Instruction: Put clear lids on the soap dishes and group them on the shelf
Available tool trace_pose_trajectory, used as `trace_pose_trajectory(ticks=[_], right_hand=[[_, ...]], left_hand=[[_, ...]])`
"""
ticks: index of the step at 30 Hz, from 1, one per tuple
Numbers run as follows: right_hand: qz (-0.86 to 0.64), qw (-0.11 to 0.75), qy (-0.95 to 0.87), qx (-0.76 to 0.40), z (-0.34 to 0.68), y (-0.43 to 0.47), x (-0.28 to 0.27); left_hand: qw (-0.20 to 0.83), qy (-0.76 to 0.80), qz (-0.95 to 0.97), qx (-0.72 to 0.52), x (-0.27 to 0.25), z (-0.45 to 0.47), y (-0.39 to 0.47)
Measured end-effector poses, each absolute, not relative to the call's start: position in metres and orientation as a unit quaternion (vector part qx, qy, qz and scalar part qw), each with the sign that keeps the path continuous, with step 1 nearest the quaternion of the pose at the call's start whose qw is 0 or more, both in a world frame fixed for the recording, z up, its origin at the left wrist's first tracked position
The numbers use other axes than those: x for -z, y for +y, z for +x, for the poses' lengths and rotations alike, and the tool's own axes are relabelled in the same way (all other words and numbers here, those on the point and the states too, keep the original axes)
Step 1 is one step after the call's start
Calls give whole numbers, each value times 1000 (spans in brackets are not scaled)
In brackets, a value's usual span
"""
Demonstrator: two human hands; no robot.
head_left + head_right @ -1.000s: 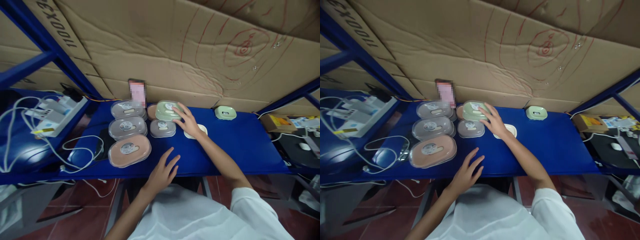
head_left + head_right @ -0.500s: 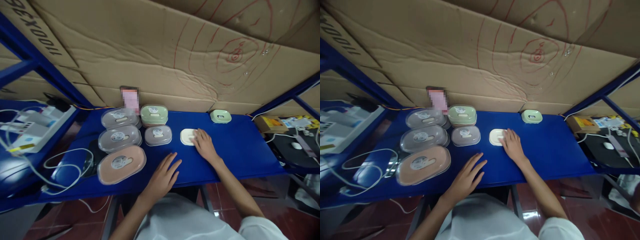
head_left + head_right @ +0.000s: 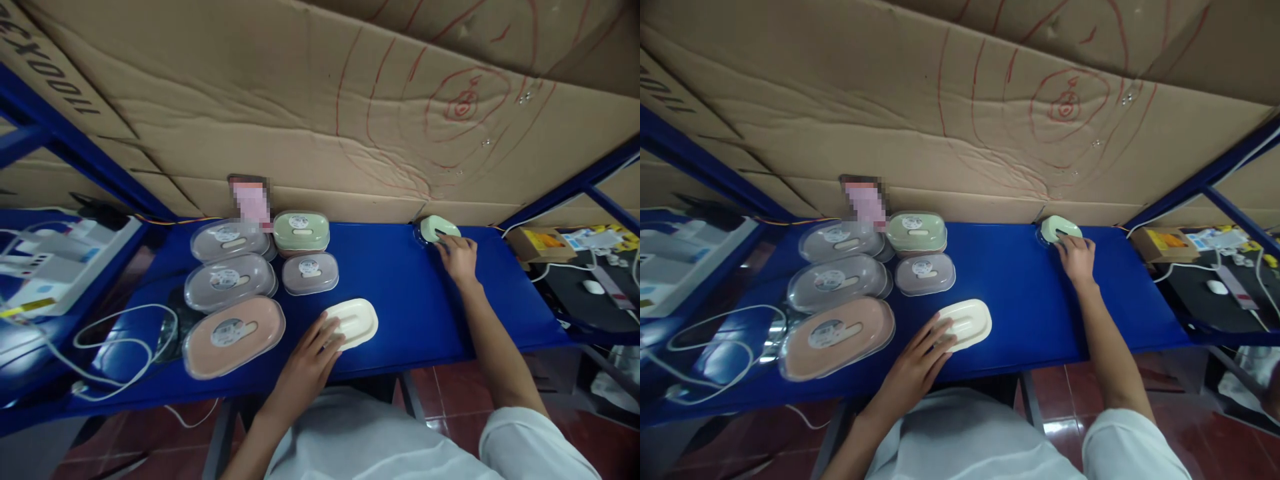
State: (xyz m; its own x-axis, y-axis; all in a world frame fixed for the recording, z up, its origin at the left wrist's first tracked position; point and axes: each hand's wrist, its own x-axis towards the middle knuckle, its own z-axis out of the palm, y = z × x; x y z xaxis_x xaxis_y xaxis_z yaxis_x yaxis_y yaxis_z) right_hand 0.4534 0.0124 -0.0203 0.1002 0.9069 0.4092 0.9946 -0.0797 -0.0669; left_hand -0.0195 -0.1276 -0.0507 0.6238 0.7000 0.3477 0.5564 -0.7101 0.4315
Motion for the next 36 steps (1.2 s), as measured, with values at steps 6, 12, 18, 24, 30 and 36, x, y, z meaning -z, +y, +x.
trace_pose_trajectory(ticks=[6, 12, 18, 24, 30, 36], right_hand=[[-559, 150, -810, 101, 344, -49, 29], [-499, 154, -853, 3, 303, -83, 31], [-532, 252, -807, -52, 318, -107, 26], [-420, 197, -881, -87, 268, -134, 25], [-383, 166, -908, -47, 264, -132, 42], [-586, 212, -782, 20, 359, -56, 40]], left_hand=[[145, 386, 851, -327, 53, -22, -133], [164, 363, 871, -289, 50, -17, -130], [124, 401, 862, -284, 48, -18, -129], [101, 382, 879, -268, 41, -21, -115], [116, 363, 887, -263, 45, -26, -115], [132, 400, 862, -281, 44, -24, -118]])
